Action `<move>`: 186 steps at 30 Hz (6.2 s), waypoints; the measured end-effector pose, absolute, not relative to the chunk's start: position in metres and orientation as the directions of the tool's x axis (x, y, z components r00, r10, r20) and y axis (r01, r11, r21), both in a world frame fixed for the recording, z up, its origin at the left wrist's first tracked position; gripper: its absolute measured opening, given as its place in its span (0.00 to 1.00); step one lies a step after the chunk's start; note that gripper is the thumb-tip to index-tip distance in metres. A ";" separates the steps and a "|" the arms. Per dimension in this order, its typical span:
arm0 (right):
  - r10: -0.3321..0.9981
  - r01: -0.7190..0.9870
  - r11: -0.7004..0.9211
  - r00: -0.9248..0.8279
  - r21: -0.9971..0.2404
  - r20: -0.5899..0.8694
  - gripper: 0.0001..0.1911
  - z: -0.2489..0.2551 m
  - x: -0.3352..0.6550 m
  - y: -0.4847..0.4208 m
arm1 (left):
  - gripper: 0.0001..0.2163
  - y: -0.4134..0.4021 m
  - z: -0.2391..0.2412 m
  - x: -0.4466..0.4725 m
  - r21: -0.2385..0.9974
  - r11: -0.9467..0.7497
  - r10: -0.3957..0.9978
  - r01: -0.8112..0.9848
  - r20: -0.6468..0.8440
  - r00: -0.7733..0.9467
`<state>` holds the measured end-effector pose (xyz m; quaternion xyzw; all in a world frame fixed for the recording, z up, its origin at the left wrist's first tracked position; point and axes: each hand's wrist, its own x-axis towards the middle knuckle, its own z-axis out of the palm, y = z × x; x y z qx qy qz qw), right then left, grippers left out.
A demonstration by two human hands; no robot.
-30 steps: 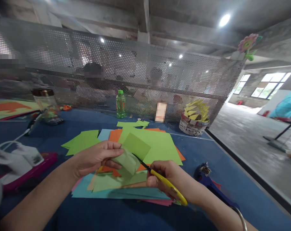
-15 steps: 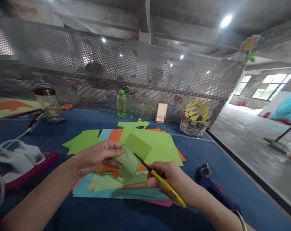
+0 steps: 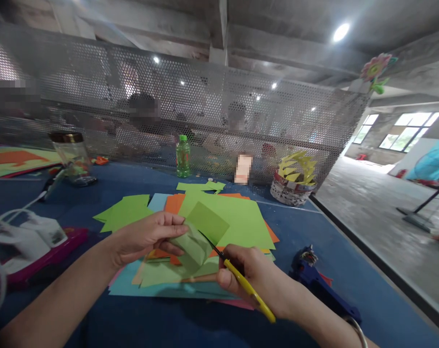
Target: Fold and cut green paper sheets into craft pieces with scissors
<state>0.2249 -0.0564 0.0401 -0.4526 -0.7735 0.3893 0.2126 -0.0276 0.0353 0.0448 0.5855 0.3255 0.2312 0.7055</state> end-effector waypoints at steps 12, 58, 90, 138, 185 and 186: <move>0.856 0.494 0.276 -0.517 -0.824 -0.024 0.21 0.038 0.224 -0.056 | 0.10 0.034 0.041 -0.024 0.976 0.203 0.673 0.083 -0.201 0.712; 0.863 0.629 0.389 -0.505 -0.673 0.026 0.23 0.038 0.216 -0.053 | 0.11 0.028 0.037 -0.014 0.979 0.180 0.626 0.095 -0.189 0.756; 0.898 0.639 0.331 -0.439 -0.694 0.024 0.27 0.032 0.213 -0.054 | 0.14 0.029 0.034 -0.013 0.983 0.166 0.626 0.073 -0.162 0.762; 0.960 0.797 0.193 -0.274 -0.572 -0.058 0.30 0.030 0.207 -0.056 | 0.12 0.026 0.031 -0.012 0.981 0.161 0.579 0.103 -0.179 0.796; 0.997 0.995 0.065 -0.068 0.074 0.039 0.10 0.025 0.264 -0.014 | 0.05 0.040 0.045 -0.022 0.924 0.225 0.922 -0.310 -0.098 0.375; 0.996 0.994 0.068 -0.073 0.086 0.050 0.10 0.028 0.261 -0.018 | 0.05 0.041 0.046 -0.022 0.914 0.221 0.935 -0.341 -0.099 0.340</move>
